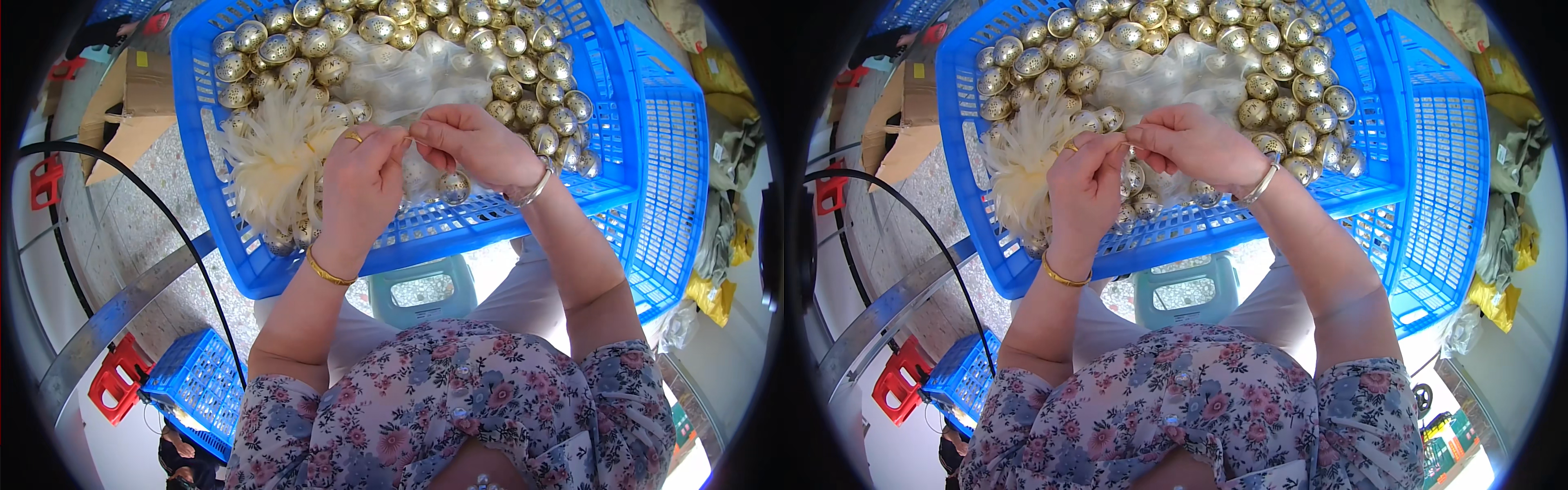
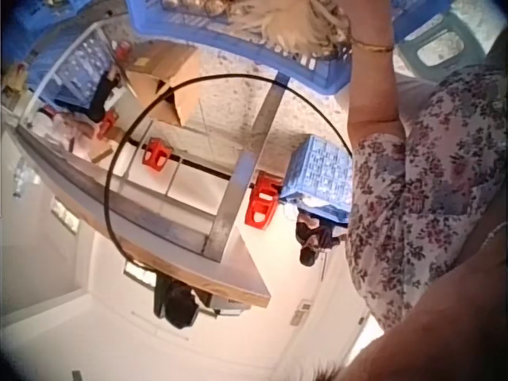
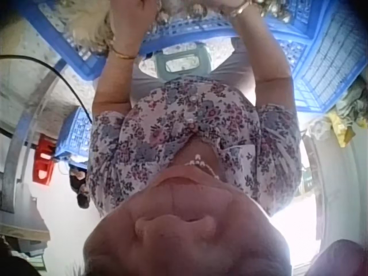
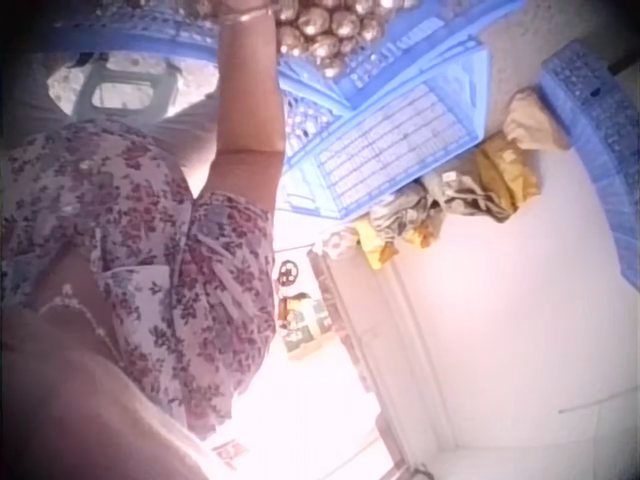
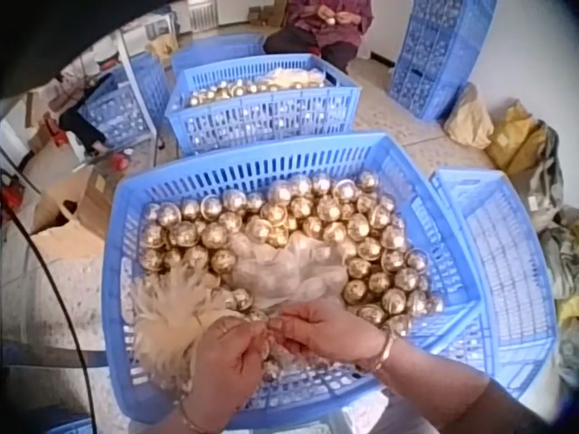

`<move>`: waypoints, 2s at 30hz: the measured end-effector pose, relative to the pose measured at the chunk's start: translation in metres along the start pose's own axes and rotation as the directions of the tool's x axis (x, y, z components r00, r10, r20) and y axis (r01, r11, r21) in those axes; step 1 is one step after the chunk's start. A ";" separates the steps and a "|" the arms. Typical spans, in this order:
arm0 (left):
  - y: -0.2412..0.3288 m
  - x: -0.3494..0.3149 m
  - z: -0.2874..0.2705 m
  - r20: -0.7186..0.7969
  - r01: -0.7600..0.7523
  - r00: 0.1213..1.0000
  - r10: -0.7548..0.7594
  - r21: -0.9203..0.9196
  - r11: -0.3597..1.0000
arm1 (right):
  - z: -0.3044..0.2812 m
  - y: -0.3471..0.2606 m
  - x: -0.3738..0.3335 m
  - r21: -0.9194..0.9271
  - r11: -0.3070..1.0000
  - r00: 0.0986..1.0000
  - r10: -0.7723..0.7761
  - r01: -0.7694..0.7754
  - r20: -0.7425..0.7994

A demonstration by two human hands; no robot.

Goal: Inspecting and preparing gold decorative ornaments in a factory.

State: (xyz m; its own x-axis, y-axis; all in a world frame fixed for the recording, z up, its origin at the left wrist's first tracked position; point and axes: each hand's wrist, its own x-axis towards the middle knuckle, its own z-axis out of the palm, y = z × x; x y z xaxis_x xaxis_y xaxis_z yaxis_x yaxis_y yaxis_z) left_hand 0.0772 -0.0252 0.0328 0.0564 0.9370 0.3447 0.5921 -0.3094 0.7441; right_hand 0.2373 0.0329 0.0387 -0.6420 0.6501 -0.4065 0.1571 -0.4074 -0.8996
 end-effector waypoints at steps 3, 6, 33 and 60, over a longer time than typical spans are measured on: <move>0.000 0.001 -0.002 -0.005 -0.004 1.000 0.004 0.015 1.000 | 0.001 -0.002 -0.002 0.155 0.986 0.998 0.059 -0.056 -0.013; 0.001 0.001 -0.003 0.003 -0.040 0.999 0.040 0.054 0.998 | -0.005 -0.005 -0.004 0.080 0.996 0.998 0.023 -0.027 0.054; -0.001 0.005 -0.004 0.277 0.523 0.852 -0.444 -0.448 0.725 | 0.010 0.002 -0.006 -0.103 0.955 0.947 -0.290 0.277 -0.136; 0.002 0.007 -0.008 -0.130 0.044 0.988 -0.085 -0.287 0.957 | 0.009 -0.007 -0.008 -0.712 0.423 0.656 -0.751 0.561 0.071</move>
State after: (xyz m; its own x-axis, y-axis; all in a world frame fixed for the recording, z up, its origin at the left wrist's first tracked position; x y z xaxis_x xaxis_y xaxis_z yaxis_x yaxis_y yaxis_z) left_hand 0.0725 -0.0209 0.0409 -0.0987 0.9309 0.3518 0.3382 -0.3011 0.8916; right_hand 0.2351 0.0249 0.0501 -0.5926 0.6873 0.4202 0.2409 0.6489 -0.7217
